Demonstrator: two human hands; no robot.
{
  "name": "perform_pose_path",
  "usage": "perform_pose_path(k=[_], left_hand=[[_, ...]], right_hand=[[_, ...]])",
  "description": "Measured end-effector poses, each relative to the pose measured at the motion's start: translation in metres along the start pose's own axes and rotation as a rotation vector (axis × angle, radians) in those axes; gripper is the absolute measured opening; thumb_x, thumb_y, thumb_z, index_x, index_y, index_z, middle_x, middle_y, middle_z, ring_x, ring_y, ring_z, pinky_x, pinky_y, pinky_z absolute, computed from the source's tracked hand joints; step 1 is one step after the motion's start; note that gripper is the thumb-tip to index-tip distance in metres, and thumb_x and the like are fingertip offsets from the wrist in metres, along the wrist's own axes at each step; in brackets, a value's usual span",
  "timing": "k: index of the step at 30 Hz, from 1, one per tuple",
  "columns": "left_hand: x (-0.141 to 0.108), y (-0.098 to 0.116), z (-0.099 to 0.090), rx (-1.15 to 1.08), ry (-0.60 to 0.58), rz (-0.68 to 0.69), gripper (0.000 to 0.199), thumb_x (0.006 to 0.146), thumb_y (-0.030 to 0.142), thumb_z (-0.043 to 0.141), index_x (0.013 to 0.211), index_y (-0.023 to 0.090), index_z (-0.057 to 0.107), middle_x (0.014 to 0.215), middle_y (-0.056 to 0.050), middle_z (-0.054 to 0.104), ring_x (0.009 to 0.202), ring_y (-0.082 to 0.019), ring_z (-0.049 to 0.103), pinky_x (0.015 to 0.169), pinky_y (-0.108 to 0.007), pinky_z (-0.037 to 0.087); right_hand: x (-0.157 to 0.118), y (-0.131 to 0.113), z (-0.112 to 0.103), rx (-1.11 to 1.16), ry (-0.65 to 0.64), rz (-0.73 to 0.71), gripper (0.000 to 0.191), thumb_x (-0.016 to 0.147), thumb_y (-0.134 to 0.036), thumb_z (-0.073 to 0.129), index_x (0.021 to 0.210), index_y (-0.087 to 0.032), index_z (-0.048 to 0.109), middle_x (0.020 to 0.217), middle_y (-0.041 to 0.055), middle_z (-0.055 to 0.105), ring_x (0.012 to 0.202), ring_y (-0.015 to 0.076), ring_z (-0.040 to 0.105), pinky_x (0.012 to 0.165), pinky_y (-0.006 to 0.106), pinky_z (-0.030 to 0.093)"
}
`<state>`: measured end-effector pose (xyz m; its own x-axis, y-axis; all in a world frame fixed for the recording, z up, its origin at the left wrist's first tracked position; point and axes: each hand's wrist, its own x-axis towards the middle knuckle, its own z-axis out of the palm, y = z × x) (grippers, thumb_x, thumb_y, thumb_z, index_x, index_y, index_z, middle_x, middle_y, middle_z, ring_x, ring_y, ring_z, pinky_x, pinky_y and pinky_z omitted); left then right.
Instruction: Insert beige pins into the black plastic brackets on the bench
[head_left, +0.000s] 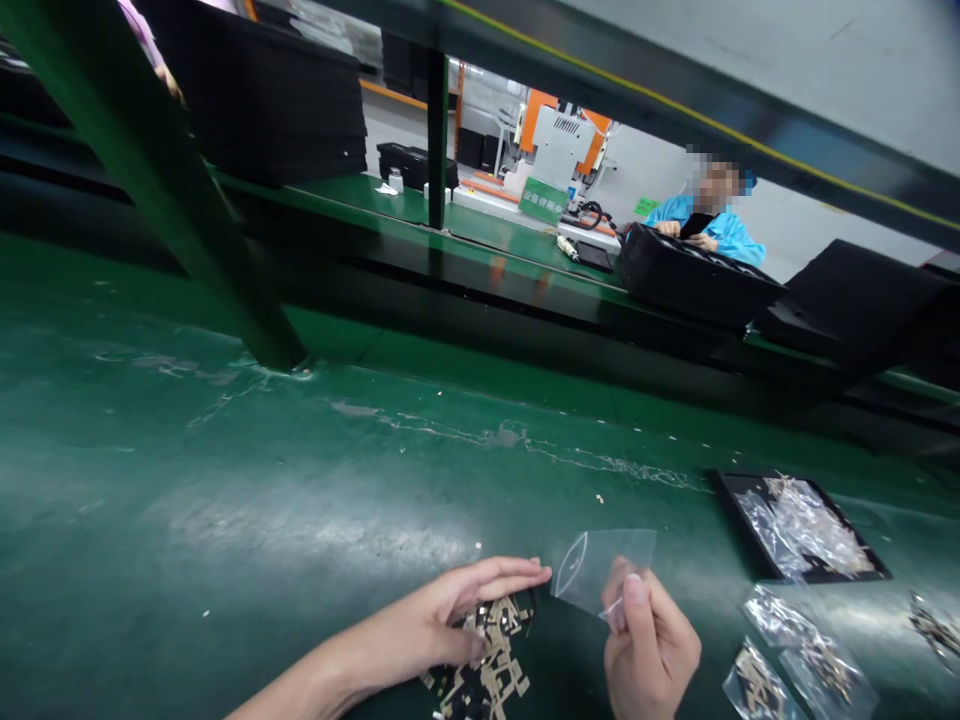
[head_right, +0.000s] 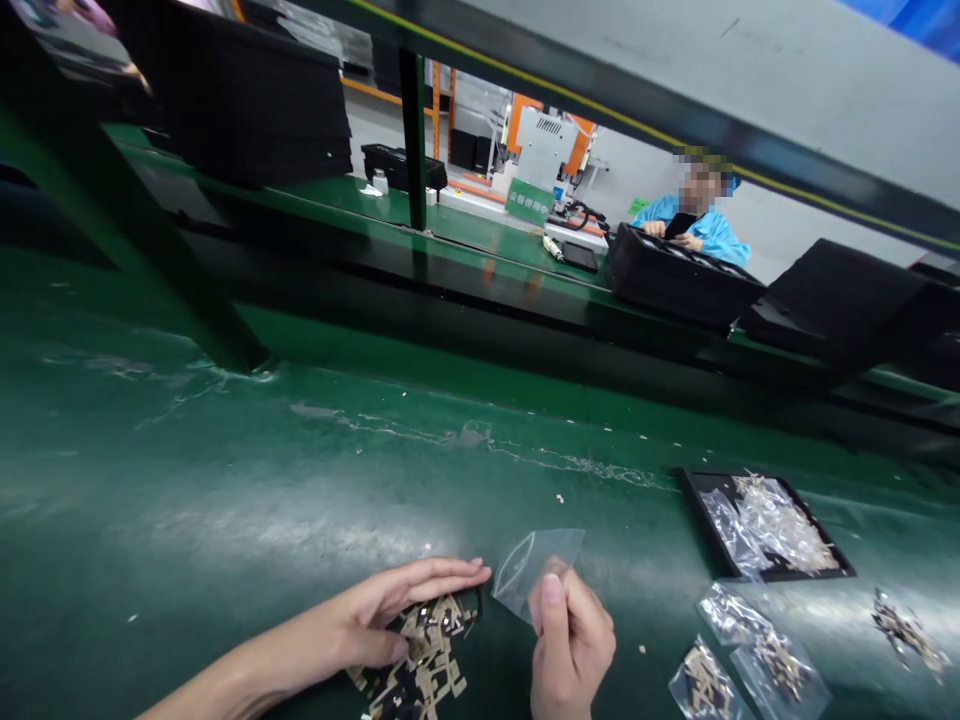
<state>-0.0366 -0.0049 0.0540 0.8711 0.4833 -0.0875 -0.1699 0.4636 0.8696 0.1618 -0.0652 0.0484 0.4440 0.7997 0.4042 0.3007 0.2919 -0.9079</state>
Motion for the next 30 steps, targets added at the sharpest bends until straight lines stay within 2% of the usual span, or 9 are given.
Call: perform_pose_path(k=[2,4,7,9,12,16,19,22,30], left_hand=[[-0.001,0.004,0.001,0.011,0.016,0.0,0.053,0.074,0.014,0.058,0.124,0.027,0.048,0.139,-0.003,0.036,0.128,-0.025,0.029,0.102,-0.038,0.026],[0.002,0.001,-0.001,0.101,0.086,0.024,0.023,0.081,0.023,0.054,0.1,0.021,0.066,0.123,-0.007,0.053,0.113,-0.025,0.047,0.096,-0.038,0.034],[0.009,-0.012,-0.005,0.35,0.316,0.131,0.032,0.083,0.029,0.051,0.062,0.015,0.069,0.085,-0.009,0.066,0.085,-0.021,0.058,0.084,-0.035,0.04],[0.012,-0.019,-0.006,0.39,0.437,0.192,0.014,0.077,0.026,0.06,0.081,0.016,0.069,0.093,-0.008,0.063,0.089,-0.021,0.056,0.08,-0.031,0.042],[0.013,-0.023,-0.003,0.148,0.385,0.161,0.042,0.073,0.03,0.065,0.112,0.019,0.054,0.107,-0.01,0.056,0.093,-0.021,0.054,0.07,-0.027,0.045],[0.012,-0.019,0.003,-0.13,0.288,0.12,0.027,0.074,0.035,0.063,0.084,0.011,0.056,0.074,-0.007,0.061,0.055,-0.009,0.051,0.047,-0.018,0.04],[0.011,-0.016,0.001,-0.093,0.437,0.194,0.029,0.067,0.031,0.07,0.067,0.011,0.05,0.057,0.0,0.056,0.04,-0.003,0.039,0.036,-0.013,0.029],[0.012,-0.017,-0.007,-0.017,0.522,0.239,0.03,0.064,0.032,0.072,0.067,0.011,0.051,0.056,-0.002,0.059,0.04,-0.005,0.045,0.035,-0.013,0.031],[0.01,0.0,-0.01,0.113,0.67,0.358,0.032,0.071,0.04,0.063,0.063,0.012,0.053,0.056,-0.005,0.063,0.041,-0.009,0.052,0.036,-0.016,0.028]], right_hand=[[0.0,0.0,0.0,0.019,-0.009,0.012,0.037,0.086,-0.027,0.048,0.051,-0.017,0.038,0.049,-0.0039,0.034,0.046,0.0096,0.038,0.049,0.024,0.03],[0.001,0.0,0.001,0.074,-0.03,0.031,0.037,0.086,-0.027,0.047,0.051,-0.017,0.038,0.049,-0.0038,0.035,0.046,0.0095,0.037,0.05,0.025,0.031],[0.004,-0.003,0.002,0.255,-0.11,0.061,0.04,0.088,-0.028,0.044,0.05,-0.017,0.036,0.048,-0.0036,0.036,0.045,0.0094,0.035,0.052,0.026,0.033],[0.007,-0.007,0.003,0.376,-0.201,0.091,0.04,0.088,-0.03,0.042,0.05,-0.017,0.04,0.046,-0.0025,0.038,0.044,0.0098,0.036,0.05,0.025,0.032],[0.011,-0.01,0.004,0.446,-0.375,0.114,0.038,0.087,-0.034,0.041,0.054,-0.016,0.049,0.045,0.0005,0.045,0.044,0.012,0.04,0.046,0.025,0.031],[0.012,-0.006,0.006,0.394,-0.532,0.047,0.04,0.086,-0.034,0.043,0.051,-0.016,0.051,0.044,0.0014,0.046,0.047,0.0142,0.045,0.05,0.026,0.033],[0.01,0.003,0.007,0.338,-0.455,0.136,0.039,0.087,-0.033,0.044,0.052,-0.016,0.047,0.046,0.0006,0.047,0.045,0.0119,0.043,0.046,0.024,0.031],[0.009,0.008,0.01,0.298,-0.354,0.197,0.038,0.086,-0.035,0.046,0.054,-0.016,0.044,0.047,-0.0011,0.045,0.043,0.0102,0.04,0.044,0.022,0.029],[0.008,0.002,0.017,-0.015,-0.293,0.027,0.041,0.079,-0.047,0.053,0.051,-0.016,0.051,0.048,-0.0002,0.048,0.045,0.0113,0.042,0.044,0.022,0.032]])
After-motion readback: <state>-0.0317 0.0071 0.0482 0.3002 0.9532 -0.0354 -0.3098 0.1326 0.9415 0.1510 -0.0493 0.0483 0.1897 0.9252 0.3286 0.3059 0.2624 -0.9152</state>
